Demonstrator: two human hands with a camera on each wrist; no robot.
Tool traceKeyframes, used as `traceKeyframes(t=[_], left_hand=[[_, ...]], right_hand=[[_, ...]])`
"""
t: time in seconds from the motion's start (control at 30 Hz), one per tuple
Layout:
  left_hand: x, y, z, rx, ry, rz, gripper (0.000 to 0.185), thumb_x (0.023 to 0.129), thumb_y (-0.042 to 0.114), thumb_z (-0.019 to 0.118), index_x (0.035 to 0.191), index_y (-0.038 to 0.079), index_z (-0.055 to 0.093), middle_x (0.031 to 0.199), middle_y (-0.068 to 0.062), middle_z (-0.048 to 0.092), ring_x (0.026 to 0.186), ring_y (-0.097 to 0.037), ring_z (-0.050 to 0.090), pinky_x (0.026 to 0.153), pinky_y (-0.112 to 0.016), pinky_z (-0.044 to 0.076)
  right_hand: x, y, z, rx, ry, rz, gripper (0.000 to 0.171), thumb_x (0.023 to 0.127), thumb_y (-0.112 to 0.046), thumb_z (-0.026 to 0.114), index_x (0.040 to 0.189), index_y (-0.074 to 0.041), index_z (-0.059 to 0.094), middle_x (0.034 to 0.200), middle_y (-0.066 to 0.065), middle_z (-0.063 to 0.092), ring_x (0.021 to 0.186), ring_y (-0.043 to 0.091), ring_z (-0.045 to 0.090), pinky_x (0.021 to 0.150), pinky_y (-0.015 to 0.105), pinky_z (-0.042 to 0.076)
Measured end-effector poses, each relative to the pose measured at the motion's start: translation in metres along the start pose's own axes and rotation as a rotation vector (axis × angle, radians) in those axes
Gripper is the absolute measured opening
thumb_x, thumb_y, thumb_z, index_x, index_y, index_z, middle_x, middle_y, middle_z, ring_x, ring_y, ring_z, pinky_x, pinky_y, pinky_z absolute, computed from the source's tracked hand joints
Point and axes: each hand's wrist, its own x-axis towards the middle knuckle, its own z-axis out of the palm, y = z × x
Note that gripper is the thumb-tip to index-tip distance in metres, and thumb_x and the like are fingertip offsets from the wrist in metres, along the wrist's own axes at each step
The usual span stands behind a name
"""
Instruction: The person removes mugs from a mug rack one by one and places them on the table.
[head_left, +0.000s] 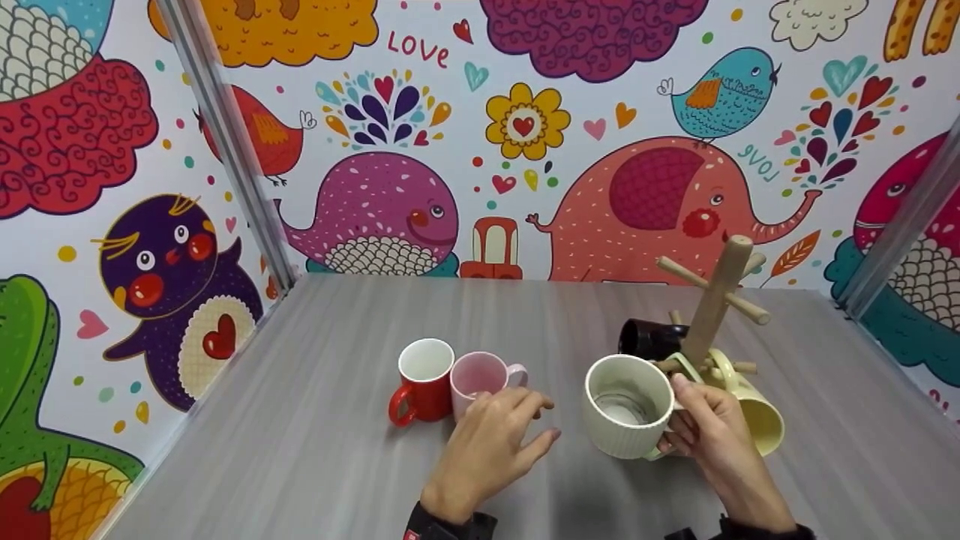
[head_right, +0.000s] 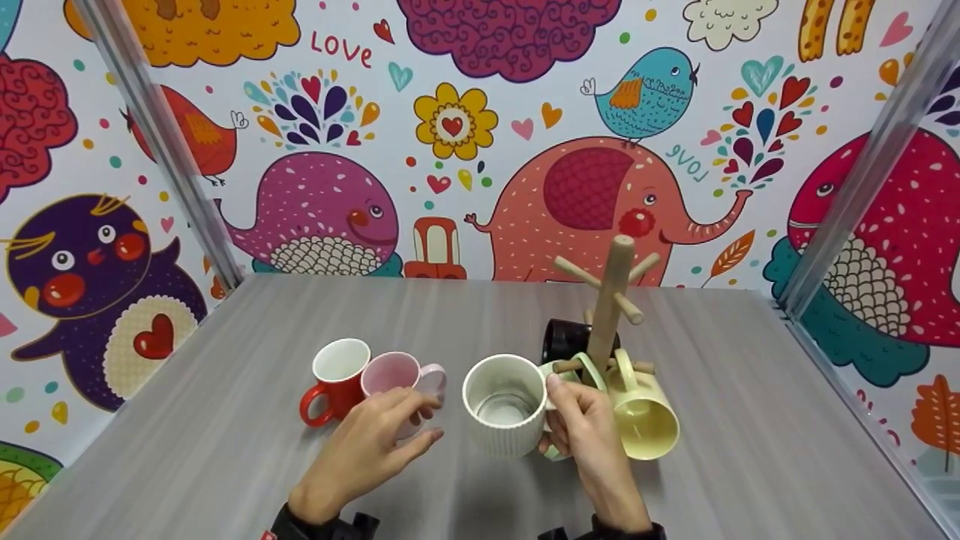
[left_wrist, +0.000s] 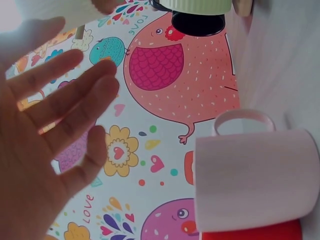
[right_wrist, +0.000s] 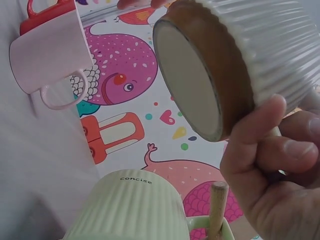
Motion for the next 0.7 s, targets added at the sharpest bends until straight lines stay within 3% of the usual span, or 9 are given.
traceKeyframes(t=[0.43,0.7], left_hand=[[0.0026,0.0034,0.0007,-0.046,0.032,0.075,0.03,0.077,0.033,0.069,0.101,0.016,0.062,0.082,0.009,0.06,0.077,-0.001,0.054,0.07,-0.026,0.043],[0.0034,0.006,0.0004,-0.071,0.014,0.073,0.036,0.076,0.038,0.068,0.104,0.016,0.061,0.083,0.009,0.06,0.079,-0.003,0.054,0.071,-0.027,0.044]], right_hand=[[0.0011,0.0048,0.0053,-0.056,-0.057,-0.001,0.04,0.099,-0.008,0.029,0.06,0.0,0.031,0.051,0.014,0.021,0.042,0.029,0.017,0.042,0.021,0.041],[0.0011,0.0072,0.0062,-0.05,-0.098,-0.022,0.039,0.099,-0.005,0.029,0.061,0.0,0.035,0.05,0.013,0.023,0.042,0.027,0.016,0.043,0.021,0.042]])
